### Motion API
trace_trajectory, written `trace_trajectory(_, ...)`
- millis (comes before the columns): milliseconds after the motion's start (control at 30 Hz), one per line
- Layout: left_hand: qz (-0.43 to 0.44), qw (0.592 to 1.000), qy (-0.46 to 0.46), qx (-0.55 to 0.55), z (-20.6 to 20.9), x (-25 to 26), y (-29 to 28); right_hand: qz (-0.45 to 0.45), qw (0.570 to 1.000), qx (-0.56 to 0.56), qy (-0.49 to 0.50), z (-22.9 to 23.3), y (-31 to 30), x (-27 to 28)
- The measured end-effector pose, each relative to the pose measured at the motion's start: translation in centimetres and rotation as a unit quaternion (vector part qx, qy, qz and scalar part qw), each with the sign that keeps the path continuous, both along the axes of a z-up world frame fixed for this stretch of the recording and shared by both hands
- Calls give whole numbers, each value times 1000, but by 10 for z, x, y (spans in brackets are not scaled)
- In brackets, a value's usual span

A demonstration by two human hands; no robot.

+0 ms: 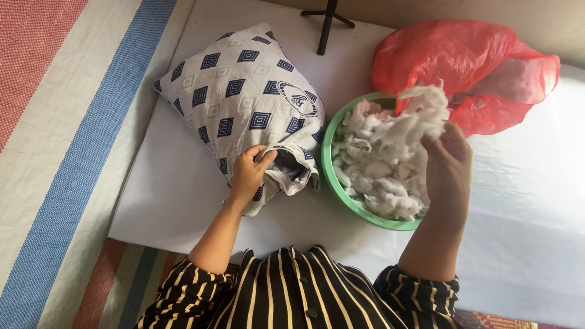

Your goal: Stuffing a pillowcase with loose cotton fiber.

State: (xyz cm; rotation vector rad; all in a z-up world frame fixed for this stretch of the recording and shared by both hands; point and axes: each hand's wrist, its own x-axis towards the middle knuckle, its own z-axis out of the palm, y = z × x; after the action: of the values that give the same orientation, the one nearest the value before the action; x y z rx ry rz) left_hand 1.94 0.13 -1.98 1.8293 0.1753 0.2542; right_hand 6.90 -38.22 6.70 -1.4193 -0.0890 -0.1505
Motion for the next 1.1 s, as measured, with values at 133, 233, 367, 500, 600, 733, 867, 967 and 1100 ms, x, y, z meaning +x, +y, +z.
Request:
trace_trajectory(133, 7, 1000, 14, -6, 1, 1, -1, 64, 984, 162, -44, 23, 13, -9)
trace_trajectory(233, 10, 1000, 22, -11, 4, 1, -2, 44, 979, 197, -14, 37, 30, -14)
trace_trajectory(367, 3, 999, 20, -31, 9, 0, -3, 66, 971, 230, 20, -1, 45, -6)
trace_trajectory(500, 8, 999, 22, -27, -7, 8, 0, 112, 976, 170, 73, -32, 103, -13)
trace_trajectory(600, 17, 996, 66, -54, 13, 7, -6, 112, 990, 87, 26, -90, 151, -18)
trace_trajectory(733, 34, 996, 78, -39, 7, 11, -5, 100, 994, 19, 34, -136, 194, -34)
trace_trajectory(867, 43, 998, 50, 26, -6, 12, -3, 80, 947, -275, -144, -114, 213, -39)
trace_trajectory(967, 42, 998, 29, 46, -1, 9, -4, 100, 911, -327, -228, -131, 219, -25)
trace_trajectory(1100, 4, 999, 43, 32, 14, 4, -12, 182, 893, -358, -201, -162, 229, 1)
